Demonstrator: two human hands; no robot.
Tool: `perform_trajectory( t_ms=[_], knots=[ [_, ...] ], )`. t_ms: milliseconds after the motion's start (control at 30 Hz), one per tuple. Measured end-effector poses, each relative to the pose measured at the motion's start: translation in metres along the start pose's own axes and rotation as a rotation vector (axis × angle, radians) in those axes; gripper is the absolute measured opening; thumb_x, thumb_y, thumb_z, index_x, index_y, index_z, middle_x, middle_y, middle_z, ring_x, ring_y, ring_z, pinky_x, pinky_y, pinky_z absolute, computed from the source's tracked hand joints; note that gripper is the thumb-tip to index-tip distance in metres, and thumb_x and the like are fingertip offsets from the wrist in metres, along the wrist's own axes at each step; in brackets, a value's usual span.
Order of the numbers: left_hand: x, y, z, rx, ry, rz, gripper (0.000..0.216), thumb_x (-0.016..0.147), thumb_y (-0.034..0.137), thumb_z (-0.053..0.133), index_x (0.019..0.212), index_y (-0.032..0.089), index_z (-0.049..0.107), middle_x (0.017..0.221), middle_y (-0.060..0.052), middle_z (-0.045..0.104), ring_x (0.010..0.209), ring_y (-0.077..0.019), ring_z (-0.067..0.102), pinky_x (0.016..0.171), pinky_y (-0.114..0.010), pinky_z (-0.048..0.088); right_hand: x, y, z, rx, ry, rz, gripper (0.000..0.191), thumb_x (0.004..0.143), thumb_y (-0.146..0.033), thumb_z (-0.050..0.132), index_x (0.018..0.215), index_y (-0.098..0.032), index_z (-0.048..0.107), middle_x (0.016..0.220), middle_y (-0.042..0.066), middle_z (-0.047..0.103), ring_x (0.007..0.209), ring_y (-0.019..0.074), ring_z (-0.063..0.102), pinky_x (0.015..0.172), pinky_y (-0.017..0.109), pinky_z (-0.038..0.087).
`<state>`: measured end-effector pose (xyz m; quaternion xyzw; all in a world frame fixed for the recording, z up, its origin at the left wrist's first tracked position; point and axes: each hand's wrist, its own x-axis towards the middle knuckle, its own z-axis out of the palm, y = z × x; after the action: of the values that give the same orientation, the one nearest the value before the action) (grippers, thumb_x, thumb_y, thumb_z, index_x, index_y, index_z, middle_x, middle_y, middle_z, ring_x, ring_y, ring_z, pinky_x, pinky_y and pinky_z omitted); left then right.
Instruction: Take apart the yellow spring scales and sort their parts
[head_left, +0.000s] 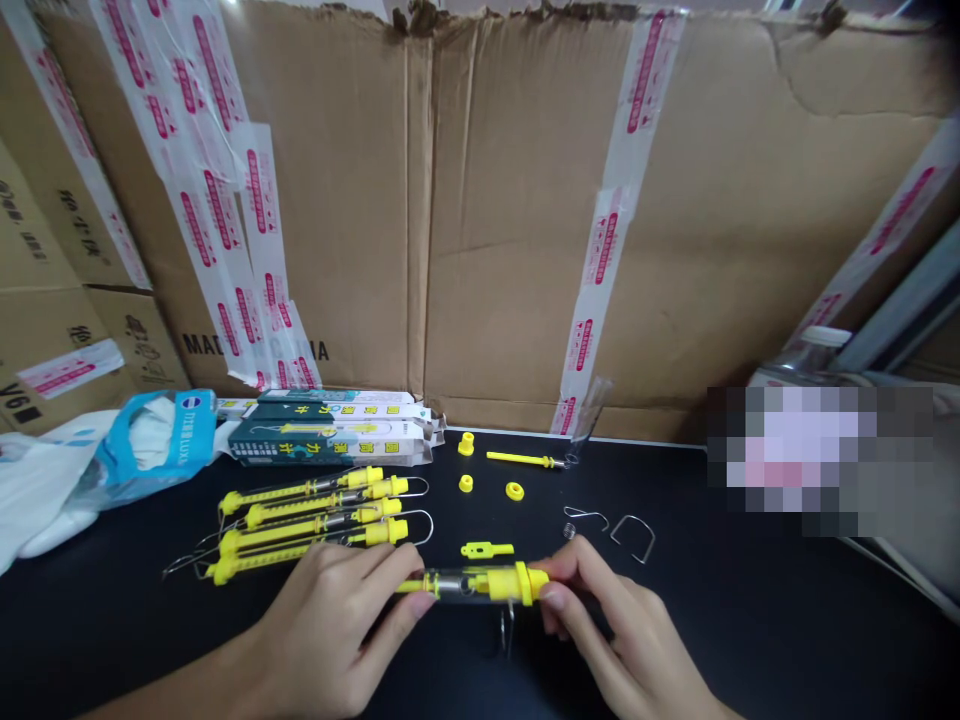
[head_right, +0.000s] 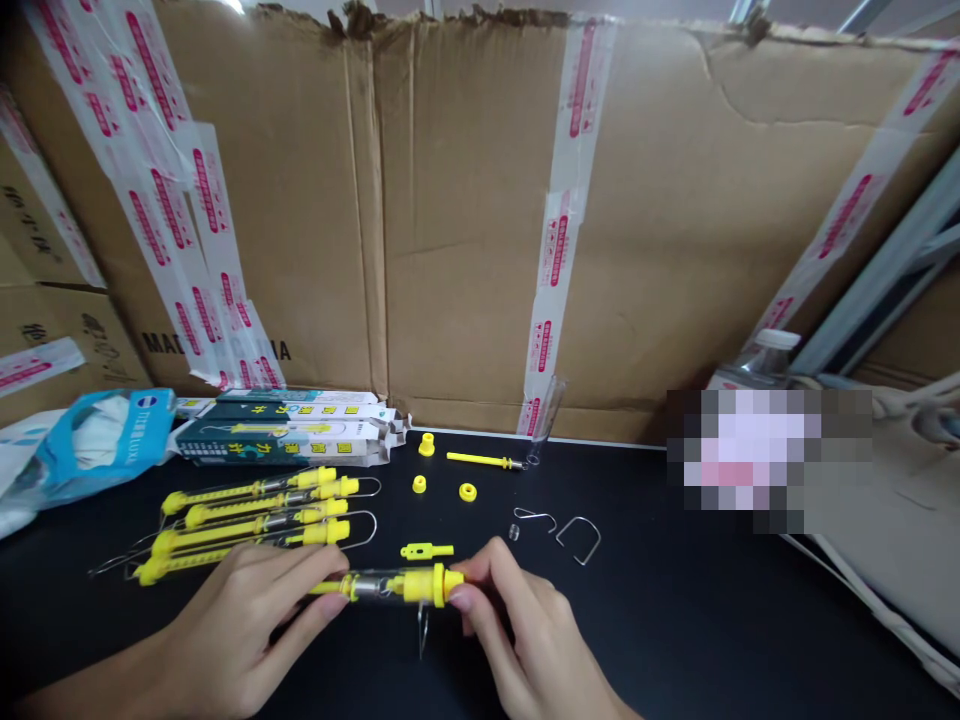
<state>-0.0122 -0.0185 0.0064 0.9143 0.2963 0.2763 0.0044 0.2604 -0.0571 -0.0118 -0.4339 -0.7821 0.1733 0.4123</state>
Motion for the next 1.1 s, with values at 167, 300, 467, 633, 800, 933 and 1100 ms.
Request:
perform_trajectory(
  t_ms=[167,300,467,633,800,933,1100],
  knots=[
    [0.002,0.001,-0.001,-0.008,0.002,-0.051,0.016,0.101,0.024,0.041,0.091,0.023,0.054,0.068,0.003,0.063,0.048,-0.0136,0.058,0.047,-0.028,0.038,0.008,-0.005,-0.002,0.029,0.032,-0.115,0.012,0.097,-0.016,0.052,0.101,-0.027,0.052,0.093,0.000,0.065,0.079,0.0130,0.066,0.072,0.021,0.055],
    [0.002,0.001,0.000,-0.025,0.006,-0.031,0.015,0.101,0.024,0.041,0.094,0.023,0.054,0.071,0.003,0.065,0.052,-0.0144,0.061,0.049,-0.028,0.040,0.009,-0.006,-0.001,0.046,0.082,-0.148,0.011,0.094,-0.017,0.058,0.099,-0.026,0.053,0.094,0.002,0.063,0.082,0.0149,0.066,0.073,0.023,0.057],
    [0.001,0.000,0.000,-0.019,0.018,-0.004,0.013,0.100,0.023,0.043,0.096,0.022,0.055,0.069,0.004,0.063,0.046,-0.0127,0.055,0.047,-0.028,0.036,0.005,0.002,0.005,0.203,0.135,-0.055,0.022,0.094,-0.014,0.060,0.110,-0.028,0.057,0.105,0.003,0.063,0.093,0.0159,0.068,0.080,0.024,0.060],
    [0.001,0.000,-0.001,-0.014,0.031,-0.022,0.013,0.100,0.023,0.044,0.095,0.023,0.056,0.062,0.006,0.058,0.044,-0.0136,0.055,0.046,-0.028,0.036,0.005,0.006,0.005,0.223,0.123,-0.023,0.024,0.092,-0.016,0.064,0.112,-0.029,0.061,0.108,0.003,0.063,0.099,0.0173,0.068,0.085,0.026,0.062],
    [0.003,0.000,-0.001,-0.012,0.027,-0.054,0.016,0.100,0.025,0.043,0.091,0.023,0.057,0.062,0.005,0.060,0.045,-0.0132,0.056,0.046,-0.026,0.036,0.008,0.004,0.003,0.261,0.062,0.081,0.013,0.091,-0.021,0.067,0.102,-0.026,0.064,0.094,0.001,0.068,0.072,0.0128,0.070,0.066,0.021,0.062],
    [0.003,0.001,0.001,-0.009,0.033,-0.055,0.018,0.101,0.025,0.042,0.091,0.022,0.057,0.066,0.004,0.063,0.047,-0.0123,0.057,0.047,-0.026,0.036,0.009,-0.003,0.001,0.222,0.101,0.012,0.007,0.087,-0.022,0.072,0.088,-0.024,0.065,0.096,0.002,0.068,0.081,0.0146,0.069,0.073,0.022,0.061],
    [0.001,0.000,0.001,-0.024,0.039,-0.030,0.018,0.101,0.025,0.041,0.093,0.022,0.057,0.067,0.004,0.063,0.046,-0.0129,0.057,0.047,-0.027,0.036,0.009,-0.001,0.005,0.425,0.189,0.064,0.017,0.089,-0.018,0.069,0.101,-0.027,0.062,0.097,0.001,0.069,0.086,0.0152,0.071,0.078,0.024,0.062]
  ],
)
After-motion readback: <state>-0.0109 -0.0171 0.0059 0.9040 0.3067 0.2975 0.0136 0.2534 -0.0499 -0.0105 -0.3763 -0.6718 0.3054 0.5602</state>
